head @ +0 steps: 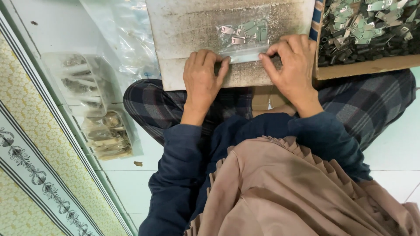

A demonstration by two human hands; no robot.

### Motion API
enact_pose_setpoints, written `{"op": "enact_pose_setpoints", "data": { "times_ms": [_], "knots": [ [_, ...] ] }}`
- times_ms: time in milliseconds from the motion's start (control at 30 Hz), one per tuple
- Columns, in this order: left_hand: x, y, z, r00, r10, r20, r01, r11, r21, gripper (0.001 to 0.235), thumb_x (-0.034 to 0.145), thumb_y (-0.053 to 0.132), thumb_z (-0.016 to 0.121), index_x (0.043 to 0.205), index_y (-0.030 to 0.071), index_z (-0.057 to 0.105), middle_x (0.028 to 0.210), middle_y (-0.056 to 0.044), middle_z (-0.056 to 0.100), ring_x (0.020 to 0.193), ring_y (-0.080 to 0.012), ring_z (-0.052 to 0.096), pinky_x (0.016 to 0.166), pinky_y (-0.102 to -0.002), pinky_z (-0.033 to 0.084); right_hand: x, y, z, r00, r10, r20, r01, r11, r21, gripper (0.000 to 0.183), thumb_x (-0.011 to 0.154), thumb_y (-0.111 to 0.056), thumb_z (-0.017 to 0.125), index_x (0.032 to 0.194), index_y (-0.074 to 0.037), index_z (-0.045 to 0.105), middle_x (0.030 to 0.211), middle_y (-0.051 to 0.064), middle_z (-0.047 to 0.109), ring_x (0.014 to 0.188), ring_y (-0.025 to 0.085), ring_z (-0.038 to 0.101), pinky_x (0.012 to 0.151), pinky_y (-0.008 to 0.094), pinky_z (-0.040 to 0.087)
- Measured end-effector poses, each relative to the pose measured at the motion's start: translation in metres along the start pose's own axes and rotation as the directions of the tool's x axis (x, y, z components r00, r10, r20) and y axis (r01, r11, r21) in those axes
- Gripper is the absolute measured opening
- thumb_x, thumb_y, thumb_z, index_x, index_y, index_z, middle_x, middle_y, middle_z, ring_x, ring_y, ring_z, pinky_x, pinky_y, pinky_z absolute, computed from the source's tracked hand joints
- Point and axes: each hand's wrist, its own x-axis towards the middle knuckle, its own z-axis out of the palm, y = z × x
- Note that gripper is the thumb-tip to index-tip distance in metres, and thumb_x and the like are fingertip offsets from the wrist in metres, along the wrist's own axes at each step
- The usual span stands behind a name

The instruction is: The person sits on the floor and packs small metallic components from a cardboard box into clear plastic bags. They use a tape dispenser to seal the bags and place the finished packages on the floor.

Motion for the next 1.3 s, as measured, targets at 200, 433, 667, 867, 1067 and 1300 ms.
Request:
{"op": "enact_pose_setpoints", "data": {
  "times_ms": [200, 433, 667, 867, 1067, 1300],
  "knots": [
    [-0.004, -0.007, -0.001, 0.995, 0.09, 0.043, -0.09, 0.996, 0.0, 0.019, 0.106, 0.007, 0.065, 0.122, 0.018, 0.062, 0.106, -0.009, 0.061, 0.081, -0.0269, 0.059, 0.064, -0.036, 0.048, 0.006, -0.002, -0.007, 0.991, -0.108, -0.077, 0.106, 0.994, -0.032, 0.01, 0.113, -0.024, 0.072, 0.112, -0.016, 0.078, 0.107, 0.009, 0.06, 0.096, 0.027, 0.05, 0.082, 0.04, 0.031],
    [-0.007, -0.011, -0.006, 0.981, 0.183, 0.068, -0.18, 0.982, -0.049, 0.029, 0.097, 0.008, 0.072, 0.124, 0.012, 0.065, 0.118, -0.01, 0.063, 0.091, -0.0279, 0.063, 0.076, -0.038, 0.053, 0.005, 0.001, -0.014, 0.976, -0.205, -0.075, 0.205, 0.979, -0.011, 0.017, 0.11, -0.029, 0.077, 0.116, -0.013, 0.08, 0.111, 0.01, 0.061, 0.096, 0.029, 0.053, 0.084, 0.041, 0.034],
    [0.003, -0.006, -0.007, 0.997, 0.08, 0.024, -0.076, 0.987, -0.143, 0.015, 0.1, 0.02, 0.076, 0.103, 0.006, 0.072, 0.104, -0.009, 0.063, 0.089, -0.0257, 0.064, 0.072, -0.035, 0.053, 0.004, 0.001, 0.002, 0.993, -0.083, -0.084, 0.079, 0.996, -0.049, 0.019, 0.114, -0.027, 0.07, 0.108, -0.011, 0.079, 0.109, 0.01, 0.061, 0.098, 0.028, 0.054, 0.08, 0.04, 0.031],
    [0.013, 0.001, -0.006, 0.986, -0.112, 0.121, 0.127, 0.984, -0.121, 0.018, 0.101, 0.024, 0.064, 0.093, 0.008, 0.066, 0.097, -0.005, 0.062, 0.088, -0.0253, 0.062, 0.062, -0.039, 0.05, 0.01, -0.003, 0.002, 0.999, 0.01, -0.041, -0.014, 0.996, -0.089, 0.029, 0.115, -0.033, 0.065, 0.101, -0.009, 0.074, 0.102, 0.008, 0.06, 0.097, 0.025, 0.055, 0.08, 0.039, 0.033],
    [0.026, 0.004, -0.011, 0.925, -0.263, 0.273, 0.306, 0.944, -0.125, 0.015, 0.099, 0.022, 0.065, 0.113, 0.019, 0.059, 0.102, 0.001, 0.067, 0.089, -0.0189, 0.067, 0.06, -0.038, 0.051, 0.01, -0.003, 0.009, 0.995, 0.094, -0.029, -0.096, 0.992, -0.087, 0.028, 0.115, -0.041, 0.057, 0.106, -0.016, 0.066, 0.099, 0.005, 0.061, 0.091, 0.022, 0.052, 0.078, 0.036, 0.029],
    [0.003, 0.003, 0.019, 0.985, 0.023, 0.171, -0.028, 0.999, 0.027, 0.034, 0.094, 0.006, 0.079, 0.121, 0.02, 0.065, 0.112, -0.016, 0.062, 0.079, -0.0273, 0.058, 0.048, -0.034, 0.043, 0.015, -0.008, 0.001, 0.995, 0.096, -0.017, -0.097, 0.993, -0.064, 0.024, 0.115, -0.037, 0.062, 0.108, -0.014, 0.07, 0.099, 0.005, 0.061, 0.093, 0.023, 0.053, 0.078, 0.037, 0.03]
  ]
}}
